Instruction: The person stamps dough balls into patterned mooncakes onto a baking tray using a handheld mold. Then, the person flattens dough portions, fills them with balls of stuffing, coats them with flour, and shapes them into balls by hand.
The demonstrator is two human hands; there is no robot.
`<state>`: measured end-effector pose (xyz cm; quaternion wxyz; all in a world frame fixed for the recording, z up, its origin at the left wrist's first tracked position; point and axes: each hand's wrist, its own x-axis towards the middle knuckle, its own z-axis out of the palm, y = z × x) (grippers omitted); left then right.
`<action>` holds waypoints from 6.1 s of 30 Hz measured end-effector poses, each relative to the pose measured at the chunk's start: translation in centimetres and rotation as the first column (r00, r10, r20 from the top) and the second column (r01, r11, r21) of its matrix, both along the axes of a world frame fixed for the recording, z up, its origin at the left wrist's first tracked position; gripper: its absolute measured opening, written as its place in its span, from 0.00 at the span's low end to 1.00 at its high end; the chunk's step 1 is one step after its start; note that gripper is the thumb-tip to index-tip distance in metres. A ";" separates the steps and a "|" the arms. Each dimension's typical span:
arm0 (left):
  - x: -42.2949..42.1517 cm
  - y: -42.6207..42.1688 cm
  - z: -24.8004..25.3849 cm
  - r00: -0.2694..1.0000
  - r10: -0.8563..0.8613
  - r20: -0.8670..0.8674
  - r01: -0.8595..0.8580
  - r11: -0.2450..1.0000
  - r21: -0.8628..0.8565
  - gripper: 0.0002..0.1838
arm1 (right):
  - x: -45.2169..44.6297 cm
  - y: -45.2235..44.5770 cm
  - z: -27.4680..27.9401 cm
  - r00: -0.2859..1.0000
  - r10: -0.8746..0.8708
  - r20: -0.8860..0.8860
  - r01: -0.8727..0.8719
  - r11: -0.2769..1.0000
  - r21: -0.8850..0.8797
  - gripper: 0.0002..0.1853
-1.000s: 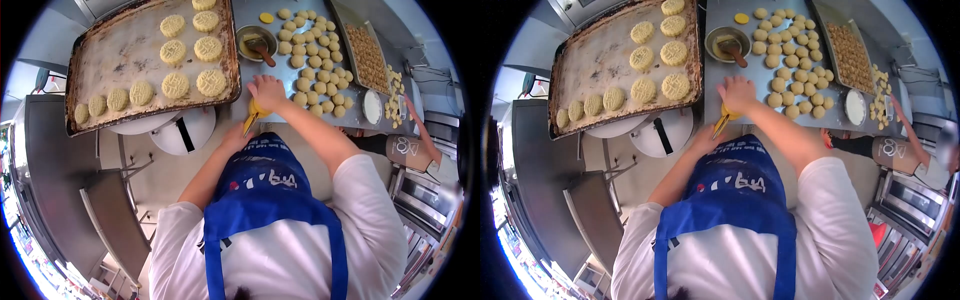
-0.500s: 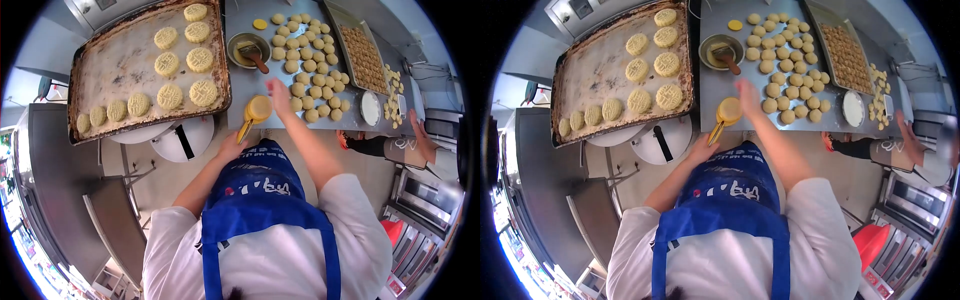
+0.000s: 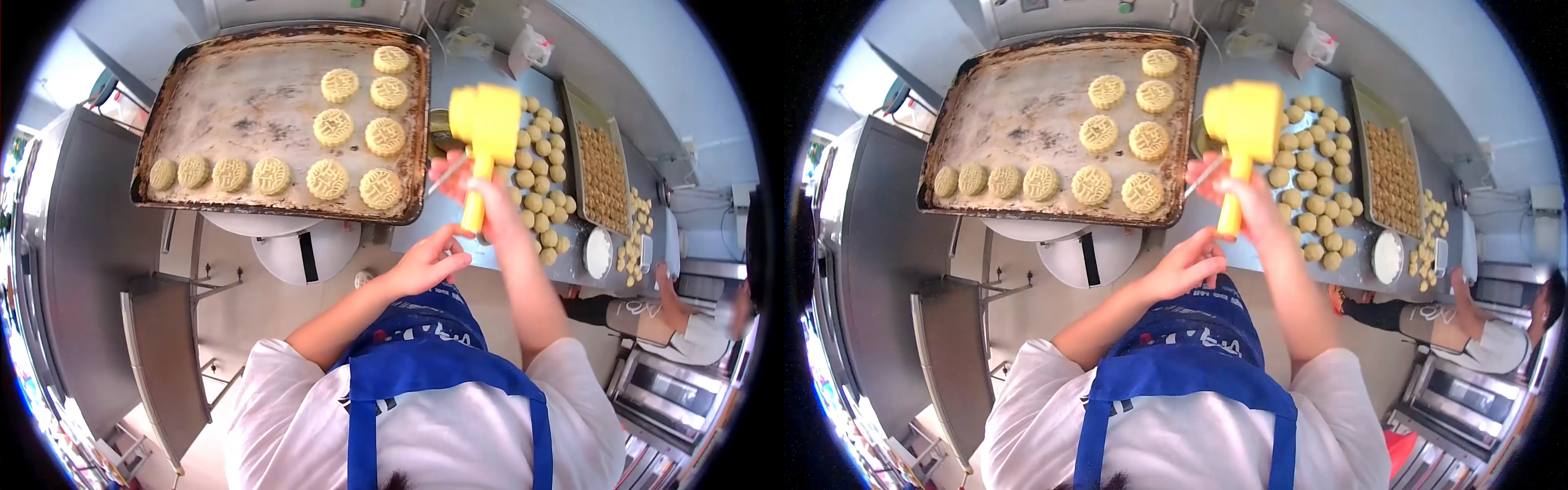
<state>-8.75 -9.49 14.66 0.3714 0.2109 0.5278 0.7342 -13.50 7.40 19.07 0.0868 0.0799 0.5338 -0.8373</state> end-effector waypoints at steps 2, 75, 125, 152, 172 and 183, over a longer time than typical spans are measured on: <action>0.9 -1.5 -1.8 0.999 0.031 0.012 -0.030 0.997 -0.076 0.19 | -6.2 -0.9 1.8 0.991 0.130 -0.004 -0.129 0.986 0.106 0.21; 3.2 -1.9 -20.2 0.851 -0.121 -0.512 -0.258 0.752 -0.607 0.25 | 0.3 2.0 -16.0 0.891 0.454 0.023 0.067 -0.181 0.981 0.20; 4.9 -3.5 -16.5 0.964 -0.106 -0.246 -0.117 0.658 -0.744 0.31 | -0.2 1.5 -18.5 0.992 0.087 -0.096 0.109 -0.172 0.979 0.26; 6.9 -9.2 -6.5 0.954 0.242 0.176 -0.204 0.956 -0.210 0.14 | -9.1 -13.6 3.5 0.882 0.464 0.082 -0.467 0.840 0.276 0.16; 3.3 -7.9 -0.4 0.864 -0.355 0.356 0.228 0.908 0.352 0.33 | 7.7 -4.9 2.3 0.698 0.658 -0.282 -0.474 0.720 0.506 0.27; 3.4 -1.3 -14.1 0.997 -0.070 -0.020 0.038 0.731 -0.681 0.23 | 12.6 16.0 -16.3 0.962 -0.229 -0.148 0.035 -0.436 0.899 0.35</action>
